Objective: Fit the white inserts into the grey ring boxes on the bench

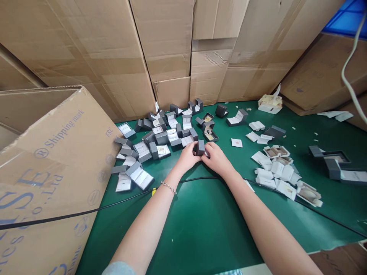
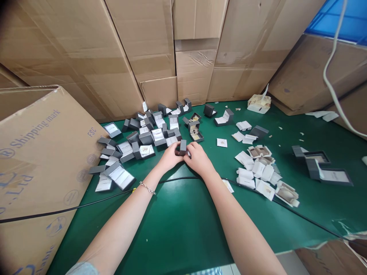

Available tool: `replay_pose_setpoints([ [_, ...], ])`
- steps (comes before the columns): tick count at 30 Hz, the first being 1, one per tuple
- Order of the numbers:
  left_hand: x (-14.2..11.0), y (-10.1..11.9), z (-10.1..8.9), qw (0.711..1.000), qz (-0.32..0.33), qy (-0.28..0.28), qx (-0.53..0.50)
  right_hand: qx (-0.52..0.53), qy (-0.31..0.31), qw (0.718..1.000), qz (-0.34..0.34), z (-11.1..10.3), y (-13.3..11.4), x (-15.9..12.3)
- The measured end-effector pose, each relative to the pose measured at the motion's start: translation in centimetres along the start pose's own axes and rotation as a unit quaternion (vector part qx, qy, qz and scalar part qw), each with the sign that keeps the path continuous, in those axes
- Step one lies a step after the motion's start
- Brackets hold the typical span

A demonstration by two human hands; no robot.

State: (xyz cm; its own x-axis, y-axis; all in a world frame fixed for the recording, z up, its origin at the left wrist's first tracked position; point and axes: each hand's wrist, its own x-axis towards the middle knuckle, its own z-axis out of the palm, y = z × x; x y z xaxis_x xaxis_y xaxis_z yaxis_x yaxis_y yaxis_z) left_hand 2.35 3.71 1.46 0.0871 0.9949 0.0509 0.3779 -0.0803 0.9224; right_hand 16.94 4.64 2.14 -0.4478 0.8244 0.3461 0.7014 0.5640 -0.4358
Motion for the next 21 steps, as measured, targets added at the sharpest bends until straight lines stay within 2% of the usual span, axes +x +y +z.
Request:
replay_pose_setpoints([
  [6,0.1,0.2,0.0,1.000,-0.002,0.028,0.011,0.031,0.022,0.999,0.027,0.7,0.2,0.0],
  [9,0.1,0.3,0.2,0.999,-0.008,0.042,0.016,0.021,0.014,0.999,0.029,0.8,0.1,0.2],
  [12,-0.1,0.5,0.3,0.998,-0.009,0.050,0.026,-0.010,-0.015,0.999,0.032,0.7,-0.4,0.4],
  [18,-0.1,0.8,0.3,0.998,-0.019,0.054,0.029,-0.153,-0.097,0.983,0.028,0.0,-1.4,-0.5],
  [21,-0.1,0.6,0.3,0.998,-0.017,0.051,0.019,-0.157,-0.132,0.978,0.028,-0.3,-1.8,-1.2],
])
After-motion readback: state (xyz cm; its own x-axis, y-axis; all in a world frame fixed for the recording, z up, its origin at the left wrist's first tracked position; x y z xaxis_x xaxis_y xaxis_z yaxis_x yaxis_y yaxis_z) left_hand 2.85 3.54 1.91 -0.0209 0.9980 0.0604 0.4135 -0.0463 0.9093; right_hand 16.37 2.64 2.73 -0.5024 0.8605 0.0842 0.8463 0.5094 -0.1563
